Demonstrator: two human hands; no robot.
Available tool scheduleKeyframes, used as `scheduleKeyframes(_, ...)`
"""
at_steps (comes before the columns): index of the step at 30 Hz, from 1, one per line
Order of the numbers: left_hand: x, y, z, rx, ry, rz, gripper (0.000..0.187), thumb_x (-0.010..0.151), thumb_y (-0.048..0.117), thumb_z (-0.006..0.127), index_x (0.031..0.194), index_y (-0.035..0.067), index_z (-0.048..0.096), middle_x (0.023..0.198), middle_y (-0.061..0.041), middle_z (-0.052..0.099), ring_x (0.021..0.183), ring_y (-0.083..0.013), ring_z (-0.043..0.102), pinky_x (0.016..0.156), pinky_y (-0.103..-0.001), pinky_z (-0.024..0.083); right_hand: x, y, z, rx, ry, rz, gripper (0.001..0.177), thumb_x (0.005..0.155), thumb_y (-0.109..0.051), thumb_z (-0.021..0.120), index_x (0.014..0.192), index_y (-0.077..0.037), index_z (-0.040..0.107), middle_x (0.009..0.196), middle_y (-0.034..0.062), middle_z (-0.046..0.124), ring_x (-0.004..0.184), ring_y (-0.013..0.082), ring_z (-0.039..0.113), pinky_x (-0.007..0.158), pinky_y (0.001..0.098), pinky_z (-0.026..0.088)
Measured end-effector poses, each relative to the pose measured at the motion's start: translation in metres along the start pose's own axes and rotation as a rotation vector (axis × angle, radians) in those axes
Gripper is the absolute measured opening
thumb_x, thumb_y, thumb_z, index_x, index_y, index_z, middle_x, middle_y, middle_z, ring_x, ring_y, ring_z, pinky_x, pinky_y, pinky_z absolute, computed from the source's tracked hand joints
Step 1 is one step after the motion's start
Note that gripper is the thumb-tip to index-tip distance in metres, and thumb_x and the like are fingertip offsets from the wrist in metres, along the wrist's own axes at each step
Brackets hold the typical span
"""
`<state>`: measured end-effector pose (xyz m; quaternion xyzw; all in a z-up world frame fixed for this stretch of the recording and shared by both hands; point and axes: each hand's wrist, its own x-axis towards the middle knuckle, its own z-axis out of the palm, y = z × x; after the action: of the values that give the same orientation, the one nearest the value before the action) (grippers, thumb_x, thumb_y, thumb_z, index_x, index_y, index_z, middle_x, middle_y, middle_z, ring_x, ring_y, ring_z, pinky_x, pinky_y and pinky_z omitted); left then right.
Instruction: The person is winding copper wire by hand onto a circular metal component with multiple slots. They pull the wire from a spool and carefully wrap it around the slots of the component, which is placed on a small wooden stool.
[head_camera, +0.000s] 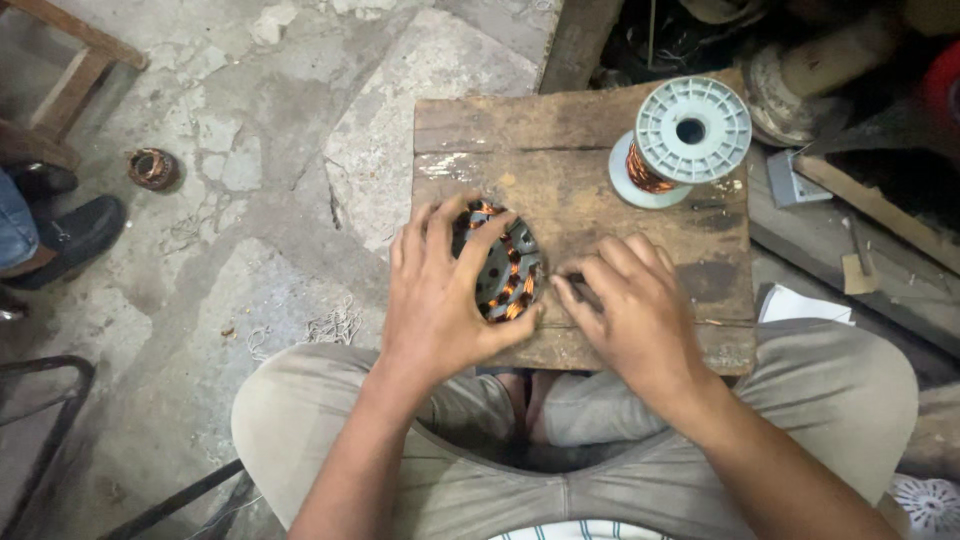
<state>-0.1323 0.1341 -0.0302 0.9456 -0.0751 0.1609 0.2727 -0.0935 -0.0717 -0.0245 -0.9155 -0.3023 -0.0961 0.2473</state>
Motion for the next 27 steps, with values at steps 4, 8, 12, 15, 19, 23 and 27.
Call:
scheduleKeyframes(4,0.004,0.001,0.001,-0.046,0.037,-0.007,0.083,0.062,0.045,0.088,0.136,0.018,0.062,0.148,-0.016,0.046,0.138,-0.0454,0.04,0.114,-0.06,0.033,0.003,0.004,0.001,-0.012,0.008,-0.095,0.019,0.083,-0.014,0.079,0.097,-0.006,0.068,0.095,0.0095,0.063,0.092,0.0309,0.059,0.081,0.0453,0.045)
scheduleKeyframes(8,0.005,-0.001,0.0,-0.064,0.02,-0.001,0.081,0.061,0.045,0.088,0.133,0.018,0.063,0.149,-0.015,0.046,0.138,-0.0443,0.041,0.115,-0.06,0.033,0.002,0.005,0.004,-0.023,0.056,-0.067,0.021,0.087,-0.012,0.077,0.102,-0.003,0.064,0.103,0.0124,0.063,0.097,0.033,0.059,0.085,0.0459,0.046)
scheduleKeyframes(12,0.004,0.0,0.002,-0.055,0.011,-0.008,0.081,0.061,0.046,0.088,0.132,0.016,0.063,0.149,-0.015,0.046,0.139,-0.0446,0.04,0.115,-0.061,0.031,-0.004,0.011,0.002,0.043,0.025,-0.069,0.022,0.089,-0.01,0.076,0.104,-0.002,0.063,0.108,0.0156,0.063,0.097,0.0338,0.061,0.085,0.0444,0.05)
scheduleKeyframes(15,0.005,0.0,0.001,-0.049,0.013,-0.01,0.08,0.063,0.046,0.088,0.132,0.016,0.062,0.149,-0.015,0.046,0.139,-0.0448,0.04,0.115,-0.06,0.032,-0.008,0.017,-0.006,0.149,-0.089,0.074,0.021,0.089,-0.013,0.076,0.102,-0.002,0.063,0.108,0.0144,0.063,0.086,0.0279,0.065,0.075,0.0391,0.053)
scheduleKeyframes(19,0.005,0.0,0.004,-0.018,0.003,-0.013,0.081,0.063,0.047,0.089,0.132,0.015,0.061,0.148,-0.016,0.046,0.137,-0.0469,0.039,0.113,-0.061,0.032,-0.01,0.029,-0.023,0.087,-0.191,-0.135,0.023,0.081,-0.016,0.079,0.093,-0.005,0.063,0.101,0.0103,0.067,0.086,0.0281,0.062,0.074,0.0392,0.05)
scheduleKeyframes(23,0.005,0.0,0.003,-0.031,-0.018,-0.027,0.09,0.06,0.049,0.092,0.136,0.016,0.058,0.149,-0.016,0.045,0.138,-0.0458,0.039,0.114,-0.062,0.032,-0.009,0.034,-0.034,0.011,-0.256,-0.2,0.025,0.079,-0.02,0.08,0.094,-0.006,0.065,0.093,0.0092,0.065,0.086,0.0271,0.06,0.074,0.0405,0.044)
scheduleKeyframes(27,0.006,0.0,-0.001,-0.076,-0.073,-0.039,0.124,0.044,0.065,0.092,0.148,0.015,0.046,0.154,-0.021,0.036,0.143,-0.0478,0.032,0.115,-0.064,0.029,-0.007,0.032,-0.037,-0.106,-0.331,-0.182,0.026,0.079,-0.026,0.081,0.093,-0.008,0.068,0.09,0.0077,0.064,0.089,0.0258,0.059,0.077,0.041,0.042)
